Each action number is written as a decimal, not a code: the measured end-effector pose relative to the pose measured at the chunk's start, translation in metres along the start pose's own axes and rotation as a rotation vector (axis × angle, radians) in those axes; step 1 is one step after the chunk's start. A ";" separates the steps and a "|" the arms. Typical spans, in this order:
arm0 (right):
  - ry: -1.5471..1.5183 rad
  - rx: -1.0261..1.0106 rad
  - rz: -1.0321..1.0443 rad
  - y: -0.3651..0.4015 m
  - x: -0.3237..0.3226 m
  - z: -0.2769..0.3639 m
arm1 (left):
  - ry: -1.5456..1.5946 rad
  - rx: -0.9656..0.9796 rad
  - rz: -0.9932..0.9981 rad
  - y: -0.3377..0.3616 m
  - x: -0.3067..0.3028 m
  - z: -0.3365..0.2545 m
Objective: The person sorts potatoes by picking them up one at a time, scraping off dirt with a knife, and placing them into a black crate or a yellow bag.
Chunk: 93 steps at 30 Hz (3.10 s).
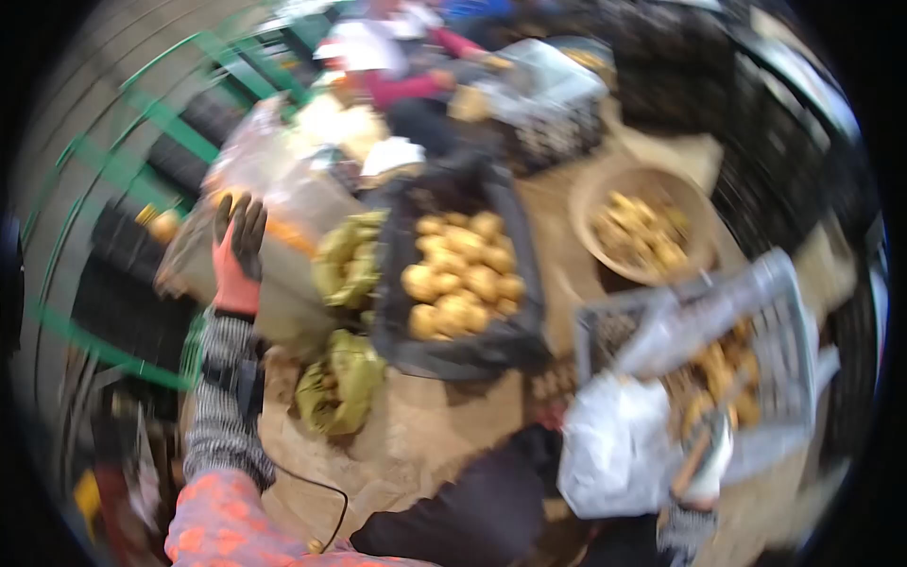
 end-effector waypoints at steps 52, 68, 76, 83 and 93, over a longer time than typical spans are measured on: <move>-0.065 0.121 0.282 0.020 0.024 0.034 | -1.065 0.477 1.870 0.472 0.534 0.329; -0.305 0.148 0.014 0.025 0.011 0.025 | 0.619 -1.398 1.259 0.372 0.519 0.194; -0.268 -0.033 0.036 0.012 -0.001 0.018 | 1.003 -1.505 0.536 0.333 0.307 0.186; 0.013 -0.053 -0.058 0.005 -0.004 0.014 | 1.427 -1.344 0.737 0.308 0.244 0.137; 0.284 -0.060 -0.084 -0.009 -0.026 0.005 | 0.906 -0.934 -0.077 0.258 0.039 0.207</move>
Point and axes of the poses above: each hand's wrist, its own y-axis away from the middle knuckle, its own x-axis out of the palm, z = x × y, the point moved 10 cm from there along -y, towards the middle knuckle, and after that the axes turned 6 degrees about -y, right-handed, at the moved point
